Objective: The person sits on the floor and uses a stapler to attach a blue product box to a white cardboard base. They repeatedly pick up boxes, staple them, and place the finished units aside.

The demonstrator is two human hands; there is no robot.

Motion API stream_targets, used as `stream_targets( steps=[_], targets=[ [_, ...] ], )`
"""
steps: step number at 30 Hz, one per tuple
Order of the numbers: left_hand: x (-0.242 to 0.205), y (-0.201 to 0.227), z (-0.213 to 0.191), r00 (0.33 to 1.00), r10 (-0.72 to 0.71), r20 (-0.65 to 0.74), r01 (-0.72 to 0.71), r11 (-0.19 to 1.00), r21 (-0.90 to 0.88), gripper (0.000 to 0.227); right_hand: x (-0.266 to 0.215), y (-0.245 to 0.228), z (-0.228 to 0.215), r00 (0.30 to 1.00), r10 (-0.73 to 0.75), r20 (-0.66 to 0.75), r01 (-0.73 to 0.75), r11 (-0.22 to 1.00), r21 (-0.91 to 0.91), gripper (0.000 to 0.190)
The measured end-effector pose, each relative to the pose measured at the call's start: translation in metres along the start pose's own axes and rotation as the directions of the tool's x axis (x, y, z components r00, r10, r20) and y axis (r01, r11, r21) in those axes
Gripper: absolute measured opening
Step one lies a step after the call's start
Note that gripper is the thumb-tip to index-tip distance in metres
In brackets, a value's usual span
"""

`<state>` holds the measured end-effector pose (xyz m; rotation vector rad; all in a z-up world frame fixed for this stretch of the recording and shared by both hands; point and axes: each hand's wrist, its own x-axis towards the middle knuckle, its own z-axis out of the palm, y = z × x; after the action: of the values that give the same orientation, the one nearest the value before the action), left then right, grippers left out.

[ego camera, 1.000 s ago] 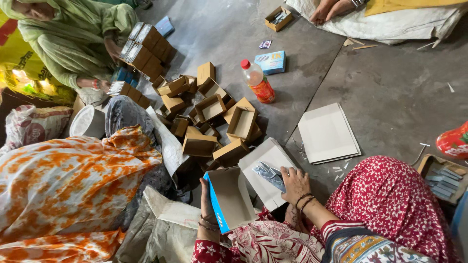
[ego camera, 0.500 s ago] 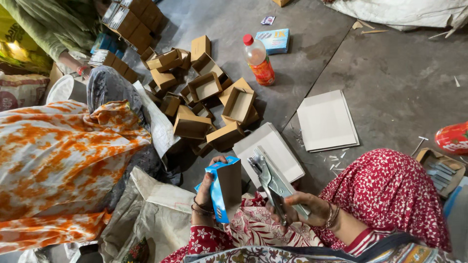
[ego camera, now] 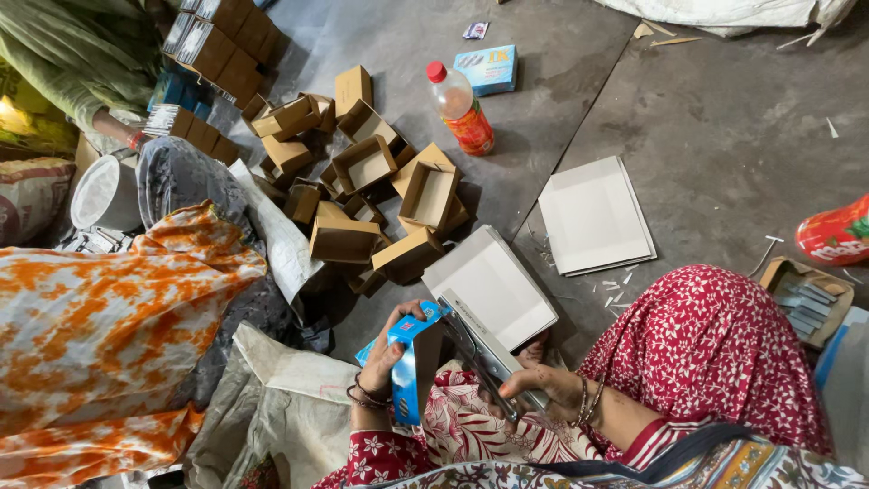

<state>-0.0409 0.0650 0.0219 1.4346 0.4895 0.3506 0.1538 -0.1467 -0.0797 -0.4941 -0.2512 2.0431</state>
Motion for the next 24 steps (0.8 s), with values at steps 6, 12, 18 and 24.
stream_targets(
  steps=[6, 12, 18, 24],
  targets=[
    [0.004, -0.003, -0.006, 0.998, 0.0, 0.063, -0.01, 0.989, 0.151, 0.088, 0.012, 0.031, -0.018, 0.998, -0.018, -0.059, 0.021, 0.999, 0.043, 0.069],
    [0.005, -0.003, -0.007, 0.991, -0.055, 0.122, 0.03, 0.98, 0.195, 0.089, 0.022, 0.055, -0.009, 0.948, -0.013, -0.319, 0.029, 0.998, 0.047, 0.064],
    [0.0, 0.006, -0.014, 0.978, -0.146, 0.151, 0.131, 0.985, 0.109, 0.104, 0.012, 0.031, 0.004, 0.985, 0.065, -0.158, -0.081, 0.992, -0.099, 0.084],
    [0.004, 0.0, -0.021, 0.928, -0.294, 0.227, 0.3, 0.954, 0.013, 0.11, 0.002, 0.036, -0.009, 0.982, 0.123, -0.14, -0.158, 0.949, -0.273, 0.082]
  ],
)
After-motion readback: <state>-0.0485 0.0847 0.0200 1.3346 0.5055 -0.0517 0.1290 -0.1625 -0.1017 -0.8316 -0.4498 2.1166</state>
